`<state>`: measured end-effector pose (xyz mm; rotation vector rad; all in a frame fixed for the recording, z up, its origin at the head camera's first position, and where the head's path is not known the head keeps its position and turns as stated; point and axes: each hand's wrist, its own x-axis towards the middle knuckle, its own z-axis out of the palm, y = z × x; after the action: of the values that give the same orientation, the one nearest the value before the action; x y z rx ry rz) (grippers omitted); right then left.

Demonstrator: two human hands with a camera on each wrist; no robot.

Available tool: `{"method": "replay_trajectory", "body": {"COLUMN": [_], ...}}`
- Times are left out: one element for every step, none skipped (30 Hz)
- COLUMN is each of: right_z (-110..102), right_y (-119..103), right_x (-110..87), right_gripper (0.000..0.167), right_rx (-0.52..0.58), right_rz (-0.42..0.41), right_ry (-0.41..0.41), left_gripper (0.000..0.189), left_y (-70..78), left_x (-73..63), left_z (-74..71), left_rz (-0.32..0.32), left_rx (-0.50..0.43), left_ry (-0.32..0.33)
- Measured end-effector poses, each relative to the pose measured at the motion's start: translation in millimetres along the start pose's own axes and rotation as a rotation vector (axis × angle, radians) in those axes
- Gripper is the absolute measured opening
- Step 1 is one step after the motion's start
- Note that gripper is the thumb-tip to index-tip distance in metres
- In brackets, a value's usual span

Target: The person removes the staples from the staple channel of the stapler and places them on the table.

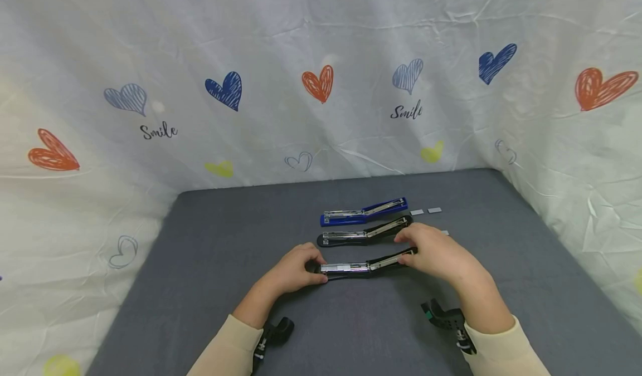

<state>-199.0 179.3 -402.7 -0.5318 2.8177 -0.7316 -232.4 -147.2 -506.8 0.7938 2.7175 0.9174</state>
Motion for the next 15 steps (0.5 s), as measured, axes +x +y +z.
{"method": "replay_trajectory", "body": {"right_z": [0,0,0,1,1,2,4,5,7,9,11,14,16,19,21], "right_y": [-1,-2,-3,-4,-5,-6,-6,-7,-8,-9,-9,-10,-11,-12,-13], "right_x": [-0.6,-1.1,-1.2,-1.2,-0.9,-0.1,0.7,1.6,2.6,3.6,4.8,6.1,7.1,8.3,9.6], "right_gripper": [0.033,0.032,0.031,0.03,0.029,0.028,0.027,0.027,0.026,0.025,0.025,0.024,0.024,0.024,0.024], "right_rx": [0.001,0.003,0.004,0.006,0.008,0.01,0.011,0.013,0.013,0.014,0.013,0.012,0.012,0.011,0.009], "right_rz": [-0.02,-0.042,-0.065,-0.084,-0.1,-0.118,-0.135,-0.149,-0.161,-0.171,-0.181,-0.189,-0.195,-0.201,-0.206], "right_ry": [0.017,0.034,0.049,0.061,0.073,0.084,0.093,0.103,0.112,0.119,0.127,0.133,0.135,0.136,0.135], "left_gripper": [0.023,0.023,0.023,0.023,0.023,0.023,0.023,0.023,0.023,0.023,0.023,0.023,0.023,0.023,0.023], "left_y": [0.1,0.2,0.3,0.3,0.5,0.3,0.3,0.1,0.1,0.2,0.2,0.2,0.1,-0.1,-0.2], "left_x": [0.1,0.2,0.3,0.4,0.6,0.7,0.7,0.7,0.7,0.6,0.6,0.5,0.5,0.6,0.7], "left_z": [-0.2,-0.4,-0.4,-0.5,-0.5,-0.4,-0.5,-0.3,-0.2,-0.1,0.1,0.3,0.5,0.7,0.9], "left_rz": [-0.001,-0.007,-0.01,-0.011,-0.016,-0.015,-0.02,-0.02,-0.021,-0.022,-0.023,-0.022,-0.022,-0.022,-0.023], "left_rx": [0.0,0.001,0.001,-0.001,-0.003,-0.002,-0.003,-0.001,-0.001,-0.002,-0.002,-0.001,-0.001,-0.001,-0.001], "left_ry": [-0.001,-0.001,-0.001,0.0,0.0,0.003,0.003,0.005,0.006,0.006,0.007,0.007,0.007,0.008,0.008]}}
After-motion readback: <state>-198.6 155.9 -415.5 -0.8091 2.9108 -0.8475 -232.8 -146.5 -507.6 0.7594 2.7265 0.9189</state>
